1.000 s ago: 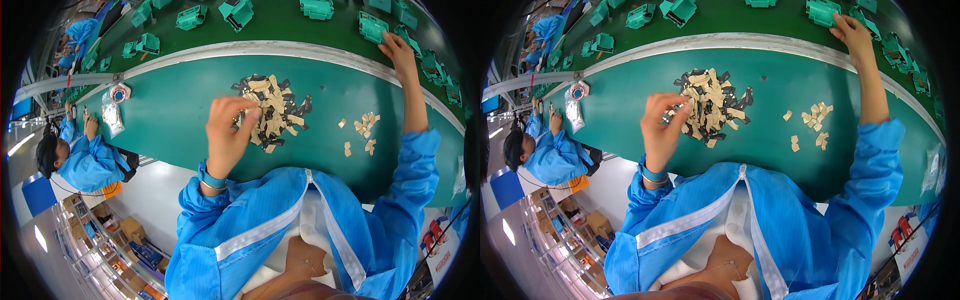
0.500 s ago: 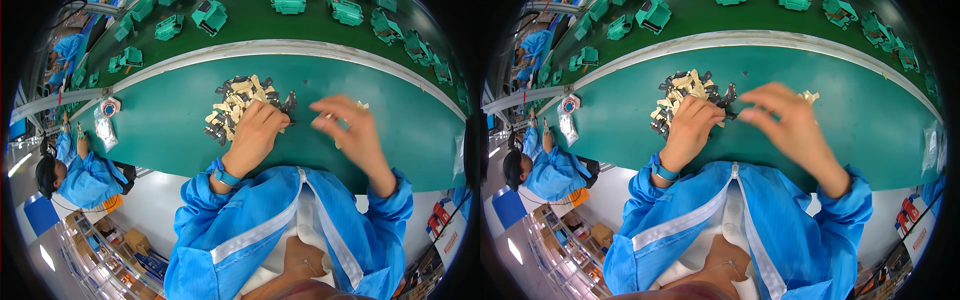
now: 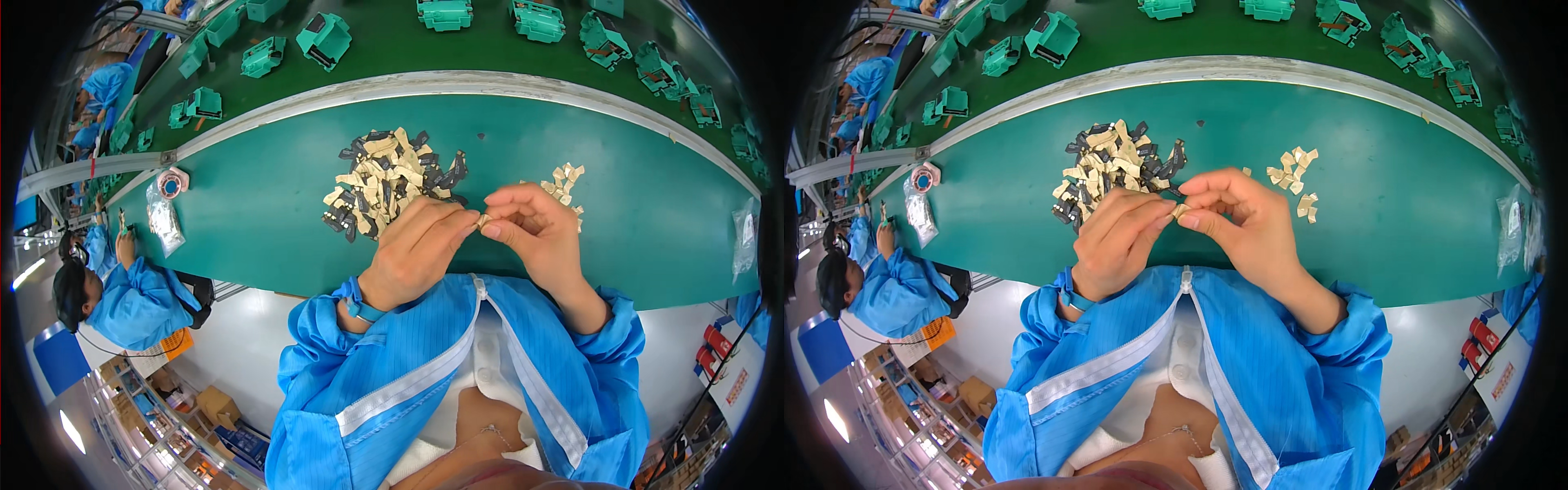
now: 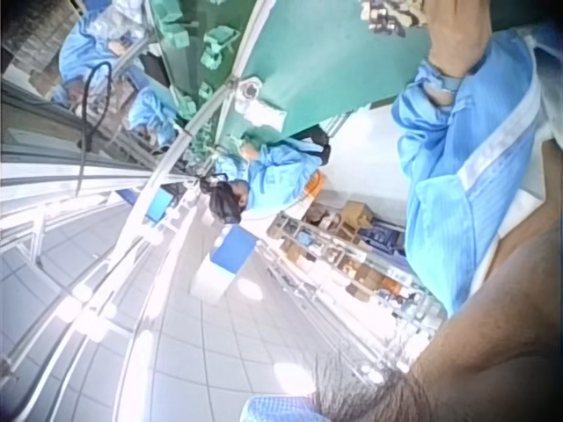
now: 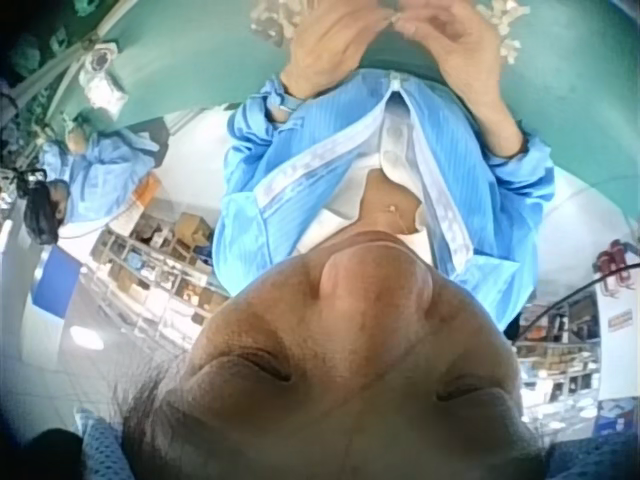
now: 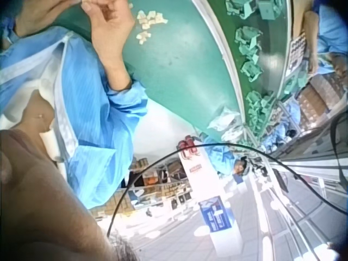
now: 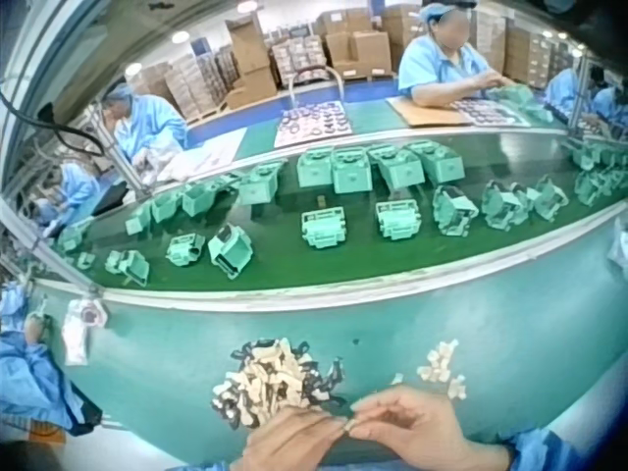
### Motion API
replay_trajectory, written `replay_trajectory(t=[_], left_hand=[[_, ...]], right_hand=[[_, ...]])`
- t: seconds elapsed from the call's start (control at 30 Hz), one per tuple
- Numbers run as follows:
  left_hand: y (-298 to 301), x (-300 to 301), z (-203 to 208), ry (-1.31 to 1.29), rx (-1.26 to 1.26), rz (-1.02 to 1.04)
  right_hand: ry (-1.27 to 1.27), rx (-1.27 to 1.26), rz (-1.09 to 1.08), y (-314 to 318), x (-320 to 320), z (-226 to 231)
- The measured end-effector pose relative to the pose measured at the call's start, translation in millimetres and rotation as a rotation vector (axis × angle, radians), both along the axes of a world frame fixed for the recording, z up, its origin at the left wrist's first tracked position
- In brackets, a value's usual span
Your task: The person assembles small electronic components by hand, placing black electronic components into green plastic housings.
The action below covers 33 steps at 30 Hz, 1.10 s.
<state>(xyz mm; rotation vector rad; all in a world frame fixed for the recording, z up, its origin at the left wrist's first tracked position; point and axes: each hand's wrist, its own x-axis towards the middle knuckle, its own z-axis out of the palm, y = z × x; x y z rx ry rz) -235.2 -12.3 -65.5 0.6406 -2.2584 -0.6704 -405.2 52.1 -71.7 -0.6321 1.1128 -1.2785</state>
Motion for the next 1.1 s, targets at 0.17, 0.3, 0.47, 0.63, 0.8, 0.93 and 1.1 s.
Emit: replay_trajectory(t=[0.17,0.3,0.47,0.63,0.8,0.93,1.1], left_hand=[[7.6,-7.3,-2.5,0.151,0.221,0.009],[6.5,-12.0,0.0,0.155,0.222,-0.008],[9.5,-14.1,1.7,0.143,0.358,0.0],[5.7,-15.3,5.4,0.1,0.261,0.054],[7.0,-24.9,7.9,0.094,0.284,0.031],[13.1,-24.1,6.6,0.098,0.476,0.041],[14.5,-17.6,6.7,0.125,1.204,0.014]], right_hand=[[0.568,-0.368,-0.023,1.0,-8.3,1.1],[0.743,-0.536,-0.006,0.1,-18.1,-1.0],[1.042,-0.967,-0.077,4.7,-29.6,-12.1],[1.113,-0.8,-0.142,15.3,-47.8,-11.0],[1.107,-0.717,-0.196,10.7,-39.0,-7.7],[1.258,-0.954,-0.143,1.5,-42.9,-11.9],[1.294,-1.045,-0.113,2.2,-47.9,-11.8]])
